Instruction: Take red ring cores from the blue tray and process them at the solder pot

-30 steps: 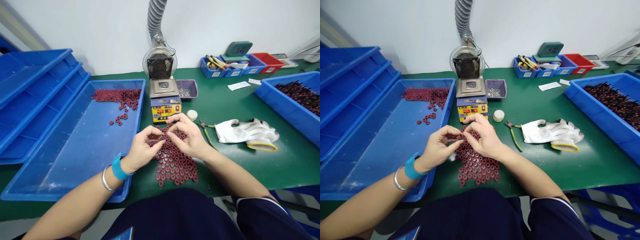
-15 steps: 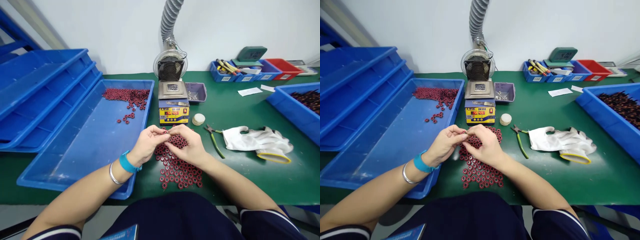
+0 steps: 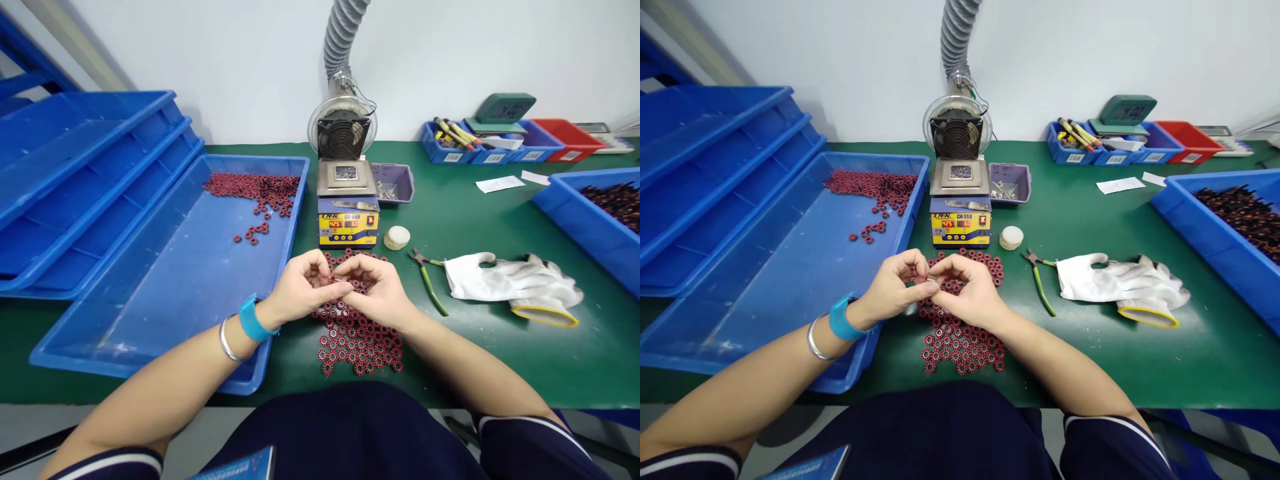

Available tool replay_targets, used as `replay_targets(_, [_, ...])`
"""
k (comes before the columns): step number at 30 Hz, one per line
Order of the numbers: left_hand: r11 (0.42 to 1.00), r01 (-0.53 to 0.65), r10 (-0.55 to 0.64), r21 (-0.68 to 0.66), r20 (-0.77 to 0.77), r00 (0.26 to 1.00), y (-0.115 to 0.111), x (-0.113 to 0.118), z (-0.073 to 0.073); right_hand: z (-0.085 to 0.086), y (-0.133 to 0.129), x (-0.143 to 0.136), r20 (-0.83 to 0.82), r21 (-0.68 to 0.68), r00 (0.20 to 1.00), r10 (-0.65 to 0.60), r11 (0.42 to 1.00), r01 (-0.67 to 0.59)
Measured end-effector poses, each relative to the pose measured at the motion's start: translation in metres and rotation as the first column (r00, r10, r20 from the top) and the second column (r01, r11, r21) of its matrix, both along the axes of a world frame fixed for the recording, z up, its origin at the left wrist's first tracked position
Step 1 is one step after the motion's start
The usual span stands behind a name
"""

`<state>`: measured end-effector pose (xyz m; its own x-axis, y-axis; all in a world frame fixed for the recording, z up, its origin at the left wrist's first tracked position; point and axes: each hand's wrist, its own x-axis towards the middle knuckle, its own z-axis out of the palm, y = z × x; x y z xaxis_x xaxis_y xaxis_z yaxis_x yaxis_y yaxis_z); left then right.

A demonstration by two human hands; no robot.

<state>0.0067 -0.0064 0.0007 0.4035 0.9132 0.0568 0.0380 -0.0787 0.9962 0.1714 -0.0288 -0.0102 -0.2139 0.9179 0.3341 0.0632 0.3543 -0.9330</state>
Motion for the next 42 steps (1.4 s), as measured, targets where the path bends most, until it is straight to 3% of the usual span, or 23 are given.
replay_targets(3, [0.984,0.080,-0.064,0.160,-0.103,0.993,0.002,-0.003,0.002,0.002,0.001,0.001,-0.104,-0.171,0.988,0.114,0.977,-0.130])
replay_targets(6, [0.956,0.146,-0.110,0.255,-0.151,0.982,0.001,-0.004,0.003,0.005,0.001,0.001,-0.172,-0.280,0.974,0.145,0.941,-0.190])
replay_targets(10, [0.914,0.134,-0.073,0.384,-0.169,0.983,-0.002,-0.005,0.007,0.008,0.001,0.002,-0.272,-0.379,0.952,0.138,0.894,-0.238])
replay_targets(12, [0.902,0.069,-0.010,0.426,-0.140,0.990,-0.003,-0.007,0.012,0.008,0.002,0.004,-0.302,-0.410,0.946,0.118,0.880,-0.241])
replay_targets(15, [0.901,-0.181,0.174,0.395,0.054,0.983,0.001,-0.012,0.019,0.009,0.005,0.008,-0.318,-0.454,0.946,0.066,0.865,-0.213])
replay_targets(18, [0.874,-0.391,0.329,0.288,0.242,0.913,0.008,-0.016,0.021,0.009,0.009,0.010,-0.366,-0.480,0.930,0.032,0.850,-0.218])
replay_targets(21, [0.909,-0.360,0.316,0.211,0.216,0.924,0.012,-0.017,0.016,0.010,0.011,0.009,-0.433,-0.491,0.901,0.012,0.836,-0.247])
replay_targets(24, [0.978,-0.179,0.168,0.108,0.104,0.980,0.010,-0.013,0.011,0.009,0.011,0.007,-0.457,-0.513,0.889,-0.020,0.822,-0.245])
replay_targets(27, [0.999,-0.034,0.033,0.039,0.031,0.999,0.004,-0.007,0.008,0.007,0.010,0.005,-0.428,-0.500,0.903,-0.025,0.840,-0.213])
replay_targets(29, [0.999,-0.011,0.010,0.038,0.016,1.000,0.000,-0.004,0.007,0.005,0.009,0.004,-0.393,-0.463,0.919,-0.020,0.868,-0.179])
replay_targets(35, [0.984,-0.070,0.072,0.161,-0.010,0.997,-0.006,-0.006,0.005,0.002,0.010,0.006,-0.304,-0.341,0.952,-0.048,0.938,-0.061])
replay_targets(38, [0.963,-0.127,0.120,0.238,0.046,0.992,-0.006,-0.008,0.007,0.003,0.009,0.008,-0.237,-0.270,0.967,-0.094,0.962,0.028])
replay_targets(42, [0.960,-0.161,0.147,0.230,0.076,0.986,-0.002,-0.009,0.008,0.007,0.012,0.014,-0.153,-0.178,0.979,-0.136,0.978,0.108])
